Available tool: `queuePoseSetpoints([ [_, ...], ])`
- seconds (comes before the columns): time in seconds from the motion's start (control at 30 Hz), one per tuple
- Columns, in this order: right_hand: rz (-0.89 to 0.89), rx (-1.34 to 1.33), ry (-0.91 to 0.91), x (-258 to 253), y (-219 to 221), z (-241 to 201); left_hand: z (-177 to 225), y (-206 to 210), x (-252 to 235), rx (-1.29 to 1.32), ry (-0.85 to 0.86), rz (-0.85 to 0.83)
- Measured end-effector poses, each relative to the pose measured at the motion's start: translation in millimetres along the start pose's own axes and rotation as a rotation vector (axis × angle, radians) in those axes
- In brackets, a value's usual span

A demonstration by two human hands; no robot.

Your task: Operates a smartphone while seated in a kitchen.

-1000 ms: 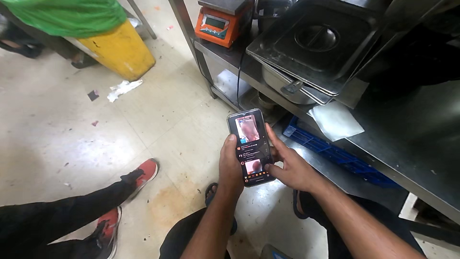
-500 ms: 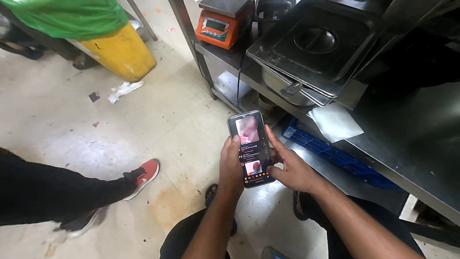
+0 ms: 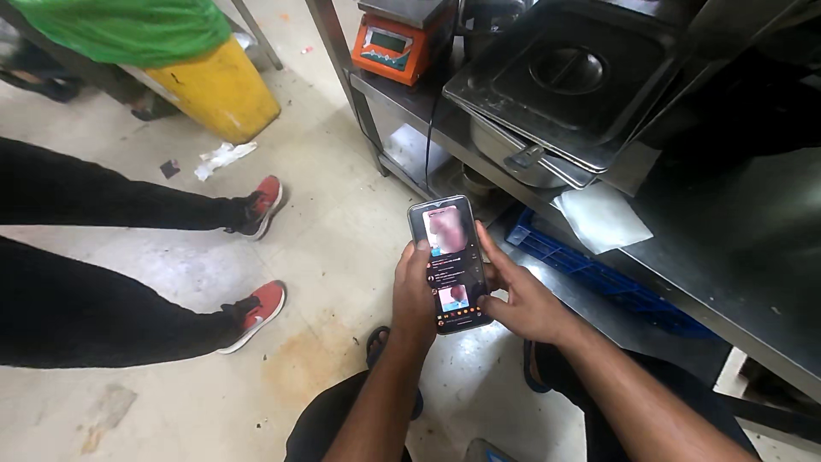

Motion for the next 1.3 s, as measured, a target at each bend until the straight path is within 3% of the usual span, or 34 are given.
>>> queuePoseSetpoints([
  [0.97,0.004,0.048,-0.021,-0.1,-1.0,1.4,1.4,1.8,1.1,0.007,0.114,-0.009],
  [1.3,0.008,0.024,-0.035,-0.1,0.0,1.7,1.7,1.6,1.3,-0.015,0.078,0.027],
])
Point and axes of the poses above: each hand's wrist, its own x-axis away from the middle knuckle, its own y-axis out of the palm, z = x × y, the point moved 3 cm from there along -x, towards the middle knuckle, and after that the axes turned 1 degree about -z, right-handed, at the moved point
